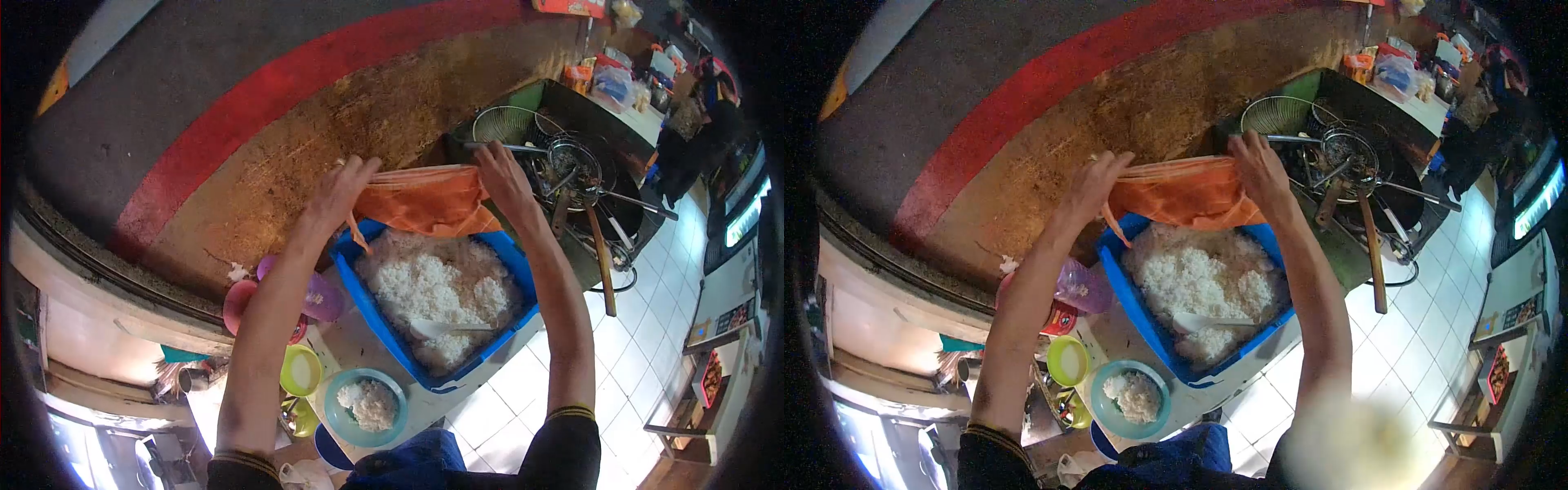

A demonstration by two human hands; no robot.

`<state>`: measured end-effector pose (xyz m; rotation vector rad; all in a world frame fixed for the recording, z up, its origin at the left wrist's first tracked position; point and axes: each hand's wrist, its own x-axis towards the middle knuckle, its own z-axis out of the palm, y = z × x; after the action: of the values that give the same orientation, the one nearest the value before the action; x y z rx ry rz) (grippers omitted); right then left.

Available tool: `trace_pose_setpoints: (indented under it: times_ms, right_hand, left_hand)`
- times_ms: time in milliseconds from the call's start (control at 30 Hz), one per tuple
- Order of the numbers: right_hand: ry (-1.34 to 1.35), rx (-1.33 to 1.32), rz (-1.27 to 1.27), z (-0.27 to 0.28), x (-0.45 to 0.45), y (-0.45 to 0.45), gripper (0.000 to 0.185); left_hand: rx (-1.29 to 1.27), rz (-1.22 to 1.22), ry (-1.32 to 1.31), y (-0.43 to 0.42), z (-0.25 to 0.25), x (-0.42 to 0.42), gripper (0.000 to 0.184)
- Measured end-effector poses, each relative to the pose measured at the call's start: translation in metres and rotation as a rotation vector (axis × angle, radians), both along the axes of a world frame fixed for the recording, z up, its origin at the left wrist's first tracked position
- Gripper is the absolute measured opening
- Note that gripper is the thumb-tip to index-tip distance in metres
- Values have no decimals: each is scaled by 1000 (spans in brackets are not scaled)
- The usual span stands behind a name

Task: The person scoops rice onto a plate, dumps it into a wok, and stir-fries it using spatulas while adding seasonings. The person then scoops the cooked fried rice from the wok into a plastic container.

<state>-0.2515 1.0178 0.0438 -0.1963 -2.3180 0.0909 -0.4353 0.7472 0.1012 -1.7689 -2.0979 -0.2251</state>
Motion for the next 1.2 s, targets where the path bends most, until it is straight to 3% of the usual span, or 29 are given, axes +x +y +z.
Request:
trace_pose_setpoints:
  times_ms: [33, 100, 167, 200, 267, 367, 433, 533, 600, 633, 700, 733, 800, 833, 867, 900, 933, 1000, 1033, 1067, 1133, 1167, 1200]
  right_hand:
    - [1, 5, -8, 6, 7, 2, 30]
    - [-29, -413, -79, 27, 27, 0, 33]
    - [112, -288, -64, 62, 54, -22, 31]
    - [256, -157, -45, 80, 69, -35, 28]
    - [231, -145, -6, 104, 101, -64, 27]
    - [13, -112, -17, 105, 161, -122, 25]
    - [-285, -310, 141, 69, 200, -152, 23]
    - [-490, -439, 356, 28, 217, -196, 28]
    - [-567, -540, 404, -9, 211, -210, 25]
    - [-598, -562, 366, -35, 207, -215, 23]
    - [-667, -687, 361, -54, 204, -227, 20]
    - [-690, -685, 390, -53, 204, -230, 20]
    - [-730, -709, 495, -40, 201, -236, 27]
    - [-655, -652, 477, -47, 204, -238, 26]
    - [-670, -576, 466, -57, 206, -234, 26]
    - [-629, -811, 436, -40, 207, -241, 22]
    - [-627, -708, 343, -46, 212, -241, 19]
    - [-550, -893, 309, -33, 212, -254, 16]
    - [-570, -889, 329, -37, 213, -254, 16]
    - [-567, -926, 387, -40, 219, -252, 16]
    - [-577, -953, 471, -44, 216, -260, 16]
    - [-587, -1045, 547, -48, 209, -267, 15]
    - [-599, -1137, 629, -50, 201, -277, 15]
  left_hand:
    - [44, 63, 72, 2, 4, -1, 37]
    - [84, 129, 133, 4, 6, -7, 37]
    - [259, 260, -370, 5, 9, -17, 36]
    - [257, 266, -375, 3, 12, -15, 36]
    - [416, 176, -197, -8, 19, -4, 33]
    - [376, 143, -168, -43, 5, 14, 23]
    - [154, 232, 102, -75, -21, 21, 18]
    - [33, 178, -28, -112, -68, 42, 18]
    - [-396, 168, -61, -126, -92, 50, 21]
    - [-402, 186, -67, -128, -101, 56, 21]
    - [-239, 585, -408, -126, -118, 73, 33]
    - [-242, 618, -424, -134, -123, 77, 33]
    - [32, -2, -118, -156, -130, 92, 29]
    - [22, 50, -149, -166, -128, 114, 29]
    - [45, 138, -315, -175, -121, 142, 28]
    - [66, 238, -489, -196, -123, 167, 27]
    - [47, 308, -542, -228, -138, 194, 27]
    - [379, 586, -870, -280, -167, 249, 27]
    - [486, 787, -838, -305, -183, 275, 28]
    - [596, 981, -794, -332, -206, 303, 30]
    - [1038, 1179, -1010, -379, -279, 356, 30]
    - [1023, 1210, -1120, -401, -329, 374, 35]
    - [955, 1228, -1522, -397, -301, 377, 41]
